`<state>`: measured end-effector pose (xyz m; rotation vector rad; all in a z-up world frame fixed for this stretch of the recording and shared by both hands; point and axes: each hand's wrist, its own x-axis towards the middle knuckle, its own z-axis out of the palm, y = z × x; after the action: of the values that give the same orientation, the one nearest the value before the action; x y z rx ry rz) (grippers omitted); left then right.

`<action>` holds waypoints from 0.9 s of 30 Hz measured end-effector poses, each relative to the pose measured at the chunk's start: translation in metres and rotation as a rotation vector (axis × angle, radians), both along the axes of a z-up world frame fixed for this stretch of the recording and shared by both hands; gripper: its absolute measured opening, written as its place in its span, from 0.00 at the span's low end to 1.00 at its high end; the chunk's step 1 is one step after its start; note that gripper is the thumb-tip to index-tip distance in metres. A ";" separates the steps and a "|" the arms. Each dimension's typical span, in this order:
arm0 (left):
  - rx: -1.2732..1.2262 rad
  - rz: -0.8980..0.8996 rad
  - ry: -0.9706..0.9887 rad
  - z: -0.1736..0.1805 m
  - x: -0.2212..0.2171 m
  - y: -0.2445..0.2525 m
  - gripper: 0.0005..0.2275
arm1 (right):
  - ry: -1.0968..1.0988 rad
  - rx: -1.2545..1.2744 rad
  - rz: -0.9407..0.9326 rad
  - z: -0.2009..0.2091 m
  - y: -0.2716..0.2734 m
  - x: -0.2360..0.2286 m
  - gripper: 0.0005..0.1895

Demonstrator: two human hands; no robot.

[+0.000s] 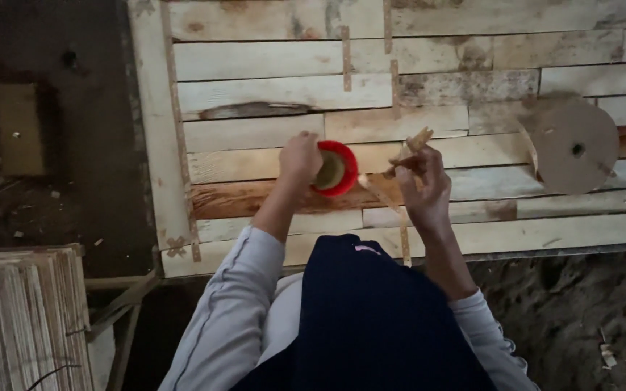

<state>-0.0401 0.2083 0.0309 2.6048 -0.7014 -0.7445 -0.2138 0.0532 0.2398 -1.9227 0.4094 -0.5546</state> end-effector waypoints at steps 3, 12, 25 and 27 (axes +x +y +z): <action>0.059 0.085 0.045 -0.003 0.011 0.045 0.16 | -0.040 0.078 -0.015 -0.007 0.014 0.000 0.20; 0.146 0.144 -0.118 0.068 0.031 0.126 0.15 | 0.251 0.380 0.211 -0.029 0.049 0.016 0.27; -1.082 0.033 0.423 0.187 -0.027 0.044 0.04 | 0.364 0.570 0.366 -0.029 0.056 0.021 0.27; -1.107 -0.015 0.339 0.181 -0.037 0.042 0.03 | 0.391 0.656 0.311 -0.028 0.050 0.023 0.25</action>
<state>-0.0766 0.2505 0.2123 1.4353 -0.7310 -0.5395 -0.1905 0.1029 0.2121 -1.4024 0.4580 0.1619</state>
